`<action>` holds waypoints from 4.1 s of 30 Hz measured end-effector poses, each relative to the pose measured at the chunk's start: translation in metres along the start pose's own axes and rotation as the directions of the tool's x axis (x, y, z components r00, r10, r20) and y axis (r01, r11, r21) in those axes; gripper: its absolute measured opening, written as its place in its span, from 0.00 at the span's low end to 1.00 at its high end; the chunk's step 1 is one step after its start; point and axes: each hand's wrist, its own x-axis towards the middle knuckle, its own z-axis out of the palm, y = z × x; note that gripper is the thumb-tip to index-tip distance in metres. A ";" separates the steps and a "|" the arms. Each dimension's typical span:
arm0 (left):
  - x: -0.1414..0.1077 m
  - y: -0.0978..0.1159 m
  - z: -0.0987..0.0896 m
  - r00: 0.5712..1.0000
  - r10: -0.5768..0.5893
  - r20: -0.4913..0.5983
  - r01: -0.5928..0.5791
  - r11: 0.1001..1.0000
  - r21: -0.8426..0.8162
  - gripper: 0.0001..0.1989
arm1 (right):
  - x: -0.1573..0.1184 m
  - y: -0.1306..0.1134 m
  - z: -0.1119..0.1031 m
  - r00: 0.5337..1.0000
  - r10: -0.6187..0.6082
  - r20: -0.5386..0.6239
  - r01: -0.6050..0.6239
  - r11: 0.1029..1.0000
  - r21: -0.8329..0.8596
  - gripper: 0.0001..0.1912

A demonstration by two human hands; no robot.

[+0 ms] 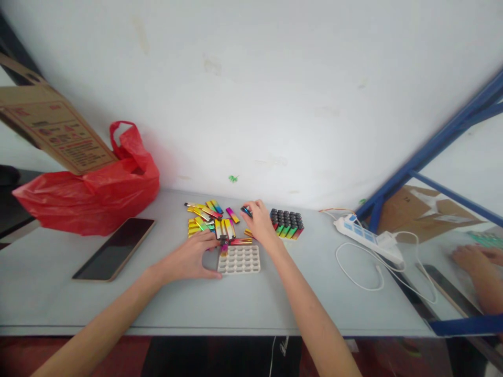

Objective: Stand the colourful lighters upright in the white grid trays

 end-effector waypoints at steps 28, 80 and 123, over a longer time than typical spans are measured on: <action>0.005 0.004 -0.001 0.998 -0.063 -0.015 0.064 0.997 0.051 0.29 | -0.045 -0.017 0.016 0.910 0.390 0.142 -0.366 0.591 0.719 0.29; 0.001 0.005 -0.002 1.000 -0.007 -0.016 0.006 1.000 -0.024 0.29 | -0.059 0.004 -0.012 0.998 -0.053 -0.012 0.054 0.996 0.075 0.25; 0.002 -0.002 0.007 0.994 -0.084 -0.069 0.087 0.995 0.042 0.32 | -0.055 -0.033 0.009 0.926 0.228 0.301 -0.377 0.537 0.755 0.29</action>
